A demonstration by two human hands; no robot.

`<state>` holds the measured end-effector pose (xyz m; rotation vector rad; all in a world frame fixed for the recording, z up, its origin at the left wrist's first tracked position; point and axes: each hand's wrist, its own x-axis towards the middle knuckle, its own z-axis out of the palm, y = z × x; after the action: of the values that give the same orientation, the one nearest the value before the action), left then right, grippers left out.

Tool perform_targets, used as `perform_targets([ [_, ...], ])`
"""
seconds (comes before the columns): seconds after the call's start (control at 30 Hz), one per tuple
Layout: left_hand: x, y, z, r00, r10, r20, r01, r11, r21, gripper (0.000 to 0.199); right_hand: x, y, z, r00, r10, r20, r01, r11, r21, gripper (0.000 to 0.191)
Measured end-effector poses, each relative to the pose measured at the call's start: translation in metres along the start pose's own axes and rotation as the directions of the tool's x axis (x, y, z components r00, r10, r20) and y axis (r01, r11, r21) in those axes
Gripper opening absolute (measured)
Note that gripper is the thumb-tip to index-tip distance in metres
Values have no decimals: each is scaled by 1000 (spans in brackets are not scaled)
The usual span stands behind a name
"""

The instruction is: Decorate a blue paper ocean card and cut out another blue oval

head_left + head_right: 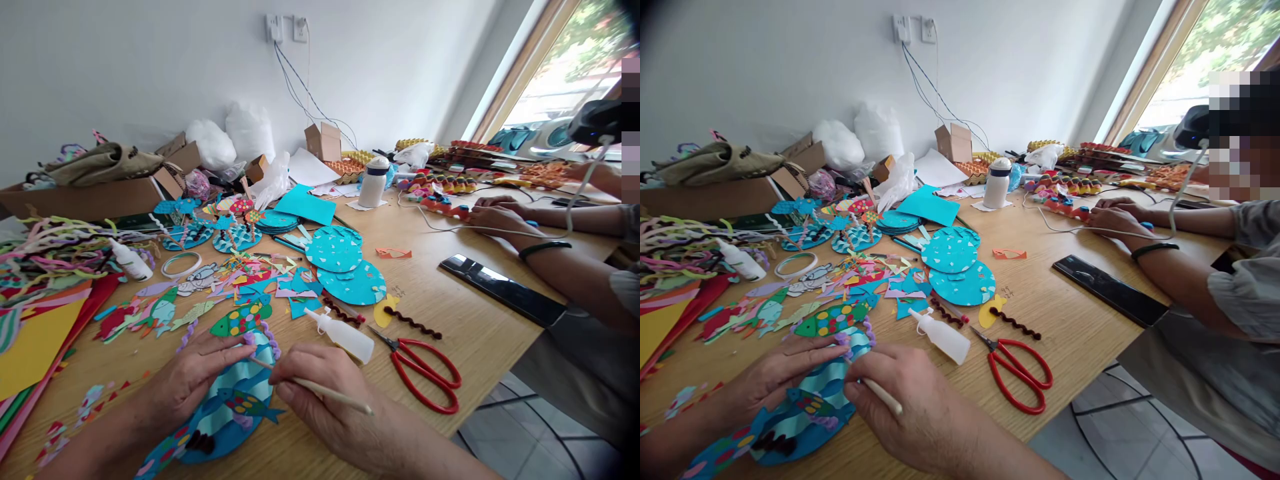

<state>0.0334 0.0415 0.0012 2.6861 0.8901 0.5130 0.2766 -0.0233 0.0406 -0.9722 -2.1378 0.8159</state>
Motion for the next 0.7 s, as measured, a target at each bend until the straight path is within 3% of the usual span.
perform_targets([
  [0.27, -6, -15, 5, 997, 33, 72, -31, 999, -29, 46, -10, 4, 3, 994, -81, 68, 90, 985, -149, 26],
  [0.43, -4, -12, 2, 995, -10, 100, 17, 997, -70, 50, -20, 5, 7, 995, -97, 12, 97, 961, -259, 22],
  [0.53, -4, -7, 1, 991, -50, 121, 62, 994, -92, 49, -22, 7, 9, 986, -158, 46, 164, 937, -308, 23],
  [0.7, -6, -7, 2, 996, -63, 62, 64, 998, -22, 47, -21, 11, 11, 975, -197, 105, 223, 883, -413, 20],
])
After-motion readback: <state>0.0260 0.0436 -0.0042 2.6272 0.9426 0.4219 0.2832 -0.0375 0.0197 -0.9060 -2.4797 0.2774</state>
